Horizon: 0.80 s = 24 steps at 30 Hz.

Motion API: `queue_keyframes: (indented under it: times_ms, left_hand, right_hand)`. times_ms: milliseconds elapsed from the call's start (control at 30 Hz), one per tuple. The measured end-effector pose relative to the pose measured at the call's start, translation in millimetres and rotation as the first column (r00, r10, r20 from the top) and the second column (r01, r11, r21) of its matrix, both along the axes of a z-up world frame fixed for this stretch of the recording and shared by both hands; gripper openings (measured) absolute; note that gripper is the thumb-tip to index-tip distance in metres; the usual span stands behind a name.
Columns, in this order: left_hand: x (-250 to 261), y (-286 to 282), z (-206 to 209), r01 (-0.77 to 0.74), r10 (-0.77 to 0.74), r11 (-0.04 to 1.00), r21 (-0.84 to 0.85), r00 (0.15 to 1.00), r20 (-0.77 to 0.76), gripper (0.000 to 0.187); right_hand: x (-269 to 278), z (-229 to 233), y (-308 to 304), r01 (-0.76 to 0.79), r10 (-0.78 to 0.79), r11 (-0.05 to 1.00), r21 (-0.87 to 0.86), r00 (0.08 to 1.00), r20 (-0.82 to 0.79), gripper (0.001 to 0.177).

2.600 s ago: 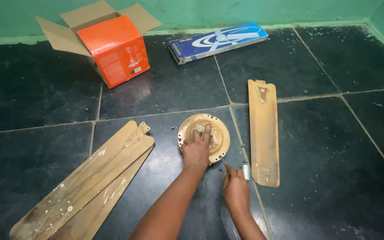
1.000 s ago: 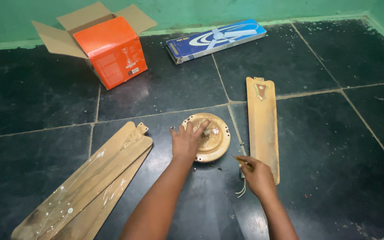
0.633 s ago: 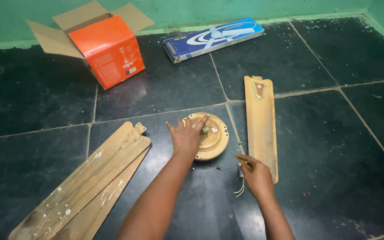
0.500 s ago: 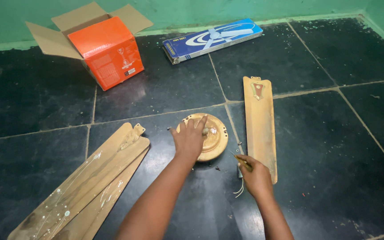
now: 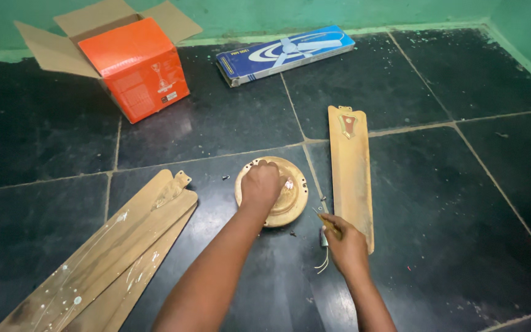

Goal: The person is assembling an electric fan by attaching fan blades to the motor housing using a screwdriver. They tighten screws to secure the blades in place.

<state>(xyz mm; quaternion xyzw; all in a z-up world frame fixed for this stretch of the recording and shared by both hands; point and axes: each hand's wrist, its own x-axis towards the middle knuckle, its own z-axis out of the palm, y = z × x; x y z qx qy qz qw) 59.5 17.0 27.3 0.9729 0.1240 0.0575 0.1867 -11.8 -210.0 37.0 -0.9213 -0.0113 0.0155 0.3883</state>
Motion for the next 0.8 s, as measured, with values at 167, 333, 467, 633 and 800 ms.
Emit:
queue_keyframes:
  times_ms: [167,333,467,633,800]
  left_hand:
    - [11.0,-3.3,-8.1,-0.027,0.042,0.996,0.085,0.984,-0.174,0.025]
    - [10.1,-1.0,-1.8,0.001,0.015,0.984,0.178,0.996,-0.087,0.023]
    - [0.6,2.0,11.0,0.059,-0.037,0.981,0.184,0.992,-0.125,0.028]
    - [4.5,3.4,9.5,0.035,-0.024,0.984,0.177,0.998,-0.064,0.03]
    - [10.8,2.5,-2.8,0.031,-0.037,0.981,0.191,0.999,0.03,0.026]
  right_hand:
    - [0.2,2.0,4.9,0.013,-0.014,1.0,-0.008,0.997,-0.072,0.035]
    - [1.7,-0.3,15.1,0.055,-0.047,0.998,0.042,0.985,-0.167,0.036]
    - [2.5,-5.3,22.7,0.01,-0.007,0.999,0.045,0.997,-0.075,0.034]
    - [-1.8,-10.0,29.8,0.015,-0.011,0.998,0.053,0.997,-0.078,0.033]
    - [-4.3,-9.9,30.1,0.041,-0.035,0.997,0.072,0.996,-0.088,0.034]
